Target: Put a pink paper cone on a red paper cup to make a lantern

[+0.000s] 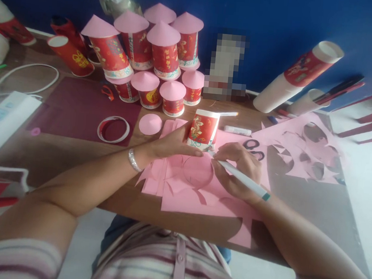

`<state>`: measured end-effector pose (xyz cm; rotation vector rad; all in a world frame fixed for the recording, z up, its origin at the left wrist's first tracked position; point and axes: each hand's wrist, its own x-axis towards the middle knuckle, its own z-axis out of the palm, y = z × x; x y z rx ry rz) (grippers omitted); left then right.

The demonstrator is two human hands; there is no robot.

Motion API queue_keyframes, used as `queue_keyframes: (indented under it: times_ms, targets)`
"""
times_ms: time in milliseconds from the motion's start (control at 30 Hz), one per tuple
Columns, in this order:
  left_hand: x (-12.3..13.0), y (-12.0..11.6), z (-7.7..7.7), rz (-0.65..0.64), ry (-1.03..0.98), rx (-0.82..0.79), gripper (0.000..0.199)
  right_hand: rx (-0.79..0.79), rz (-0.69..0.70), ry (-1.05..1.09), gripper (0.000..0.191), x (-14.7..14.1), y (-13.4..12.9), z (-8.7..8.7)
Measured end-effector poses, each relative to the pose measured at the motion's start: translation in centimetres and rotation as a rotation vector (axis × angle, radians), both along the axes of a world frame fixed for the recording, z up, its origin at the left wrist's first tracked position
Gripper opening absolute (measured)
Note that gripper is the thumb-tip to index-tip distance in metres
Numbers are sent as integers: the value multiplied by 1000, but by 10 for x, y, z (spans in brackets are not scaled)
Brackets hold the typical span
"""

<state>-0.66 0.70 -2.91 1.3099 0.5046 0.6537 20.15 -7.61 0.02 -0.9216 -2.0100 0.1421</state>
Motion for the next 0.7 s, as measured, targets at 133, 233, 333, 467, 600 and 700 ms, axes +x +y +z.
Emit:
queue_keyframes:
  times_ms: [133,233,333,467,600,700]
  targets:
    - [0,1,1,-22,10,16,54,72,4,3,20,-1,3,-3]
    - [0,2,0,-13,13,16,54,93,-3,-5,20,-2,4,-5]
    - [0,1,-1,-2,15,4,55,93,-18,-11,20,-2,5,-5]
    - [-1,0,-4,10,15,-4,57,99,-15,-13,22,-2,5,-5]
    - [-2,1,-3,2,22,16,53,101,-31,-28,22,-1,5,-4]
    - [-3,2,-2,-4,47,46,50,82,-61,-37,20,-1,4,-4]
